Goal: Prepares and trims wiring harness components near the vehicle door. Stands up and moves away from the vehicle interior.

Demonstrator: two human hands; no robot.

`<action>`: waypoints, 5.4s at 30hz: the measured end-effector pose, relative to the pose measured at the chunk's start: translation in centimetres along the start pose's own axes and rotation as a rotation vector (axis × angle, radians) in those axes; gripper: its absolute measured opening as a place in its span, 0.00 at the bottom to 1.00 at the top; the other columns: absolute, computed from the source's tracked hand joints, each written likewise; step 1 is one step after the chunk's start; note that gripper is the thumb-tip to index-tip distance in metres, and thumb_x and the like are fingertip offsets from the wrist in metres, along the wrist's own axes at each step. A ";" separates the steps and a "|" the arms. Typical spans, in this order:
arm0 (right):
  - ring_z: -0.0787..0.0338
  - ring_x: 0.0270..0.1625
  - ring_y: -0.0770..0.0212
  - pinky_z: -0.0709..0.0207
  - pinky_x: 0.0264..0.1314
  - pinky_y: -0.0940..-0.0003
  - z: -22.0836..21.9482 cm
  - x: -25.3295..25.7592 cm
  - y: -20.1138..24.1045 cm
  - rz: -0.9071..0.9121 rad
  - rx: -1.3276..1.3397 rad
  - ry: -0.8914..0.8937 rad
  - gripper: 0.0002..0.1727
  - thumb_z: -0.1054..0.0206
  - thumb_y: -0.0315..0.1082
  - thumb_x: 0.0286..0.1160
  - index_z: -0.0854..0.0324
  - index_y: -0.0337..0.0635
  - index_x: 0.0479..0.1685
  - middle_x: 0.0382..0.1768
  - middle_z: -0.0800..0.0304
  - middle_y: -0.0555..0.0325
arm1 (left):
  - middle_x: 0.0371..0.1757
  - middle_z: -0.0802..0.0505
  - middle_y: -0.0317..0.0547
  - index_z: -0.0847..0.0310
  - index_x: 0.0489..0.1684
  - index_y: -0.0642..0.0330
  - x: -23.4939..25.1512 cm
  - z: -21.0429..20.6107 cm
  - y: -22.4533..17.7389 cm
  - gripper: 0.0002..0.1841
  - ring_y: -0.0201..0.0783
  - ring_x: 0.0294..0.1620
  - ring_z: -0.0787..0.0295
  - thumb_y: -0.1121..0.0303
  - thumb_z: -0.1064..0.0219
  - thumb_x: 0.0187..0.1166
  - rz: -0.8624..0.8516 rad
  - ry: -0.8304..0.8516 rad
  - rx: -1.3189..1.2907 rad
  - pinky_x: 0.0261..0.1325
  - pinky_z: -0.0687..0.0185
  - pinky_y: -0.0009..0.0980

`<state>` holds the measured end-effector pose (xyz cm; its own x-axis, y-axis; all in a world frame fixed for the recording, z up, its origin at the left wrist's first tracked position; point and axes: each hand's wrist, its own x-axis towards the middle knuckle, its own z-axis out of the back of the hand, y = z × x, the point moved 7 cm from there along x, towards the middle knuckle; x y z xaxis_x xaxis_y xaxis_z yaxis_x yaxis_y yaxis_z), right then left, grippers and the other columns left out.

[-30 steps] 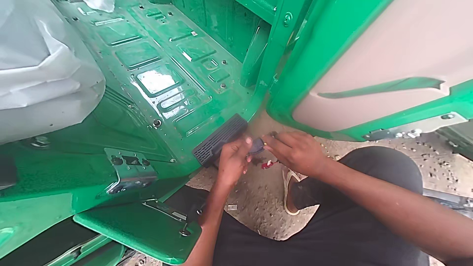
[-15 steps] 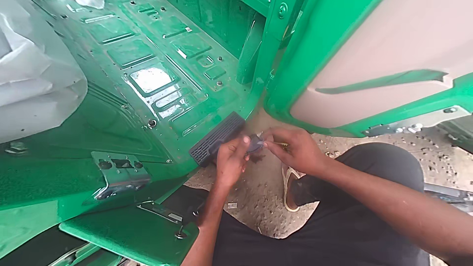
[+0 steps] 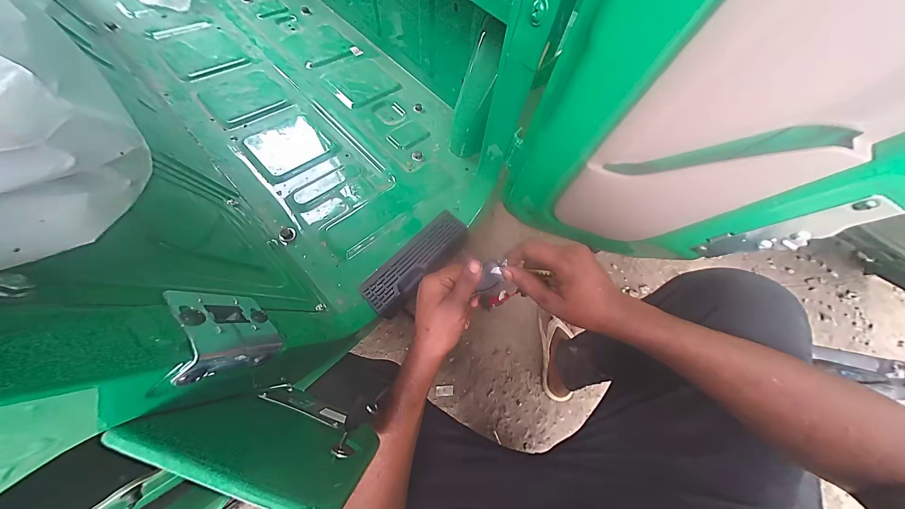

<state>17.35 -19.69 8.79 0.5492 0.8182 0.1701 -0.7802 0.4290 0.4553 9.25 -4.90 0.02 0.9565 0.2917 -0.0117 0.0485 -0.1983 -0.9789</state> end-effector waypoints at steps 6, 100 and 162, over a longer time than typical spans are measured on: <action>0.14 0.28 0.71 0.19 0.28 0.64 -0.1 -0.1 0.3 0.010 -0.066 0.019 0.12 0.38 0.49 0.86 0.12 0.56 0.46 0.29 0.12 0.72 | 0.21 0.16 0.45 0.13 0.30 0.61 -0.1 0.1 0.1 0.20 0.35 0.12 0.27 0.59 0.42 0.91 0.000 -0.010 0.037 0.13 0.28 0.29; 0.20 0.20 0.69 0.24 0.23 0.74 -2.4 -1.3 -1.8 -0.176 0.682 0.053 0.04 0.29 0.29 0.78 0.13 0.39 0.44 0.22 0.15 0.60 | 0.32 0.11 0.47 0.13 0.59 0.63 -0.6 -1.4 0.7 0.14 0.33 0.20 0.23 0.73 0.37 0.81 -0.054 0.133 -0.054 0.22 0.24 0.27; 0.18 0.27 0.80 0.25 0.30 0.78 0.7 -1.3 0.3 0.029 0.192 0.085 0.13 0.21 0.49 0.69 0.08 0.49 0.38 0.25 0.12 0.71 | 0.43 0.06 0.51 0.12 0.62 0.55 -1.0 -2.6 4.3 0.16 0.31 0.24 0.12 0.70 0.43 0.85 0.563 0.529 -0.615 0.21 0.19 0.23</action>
<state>16.62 -20.93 9.31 0.4935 0.8621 0.1148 -0.7195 0.3306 0.6107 9.25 -8.52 -3.69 0.8837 -0.4213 -0.2040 -0.4557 -0.6750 -0.5803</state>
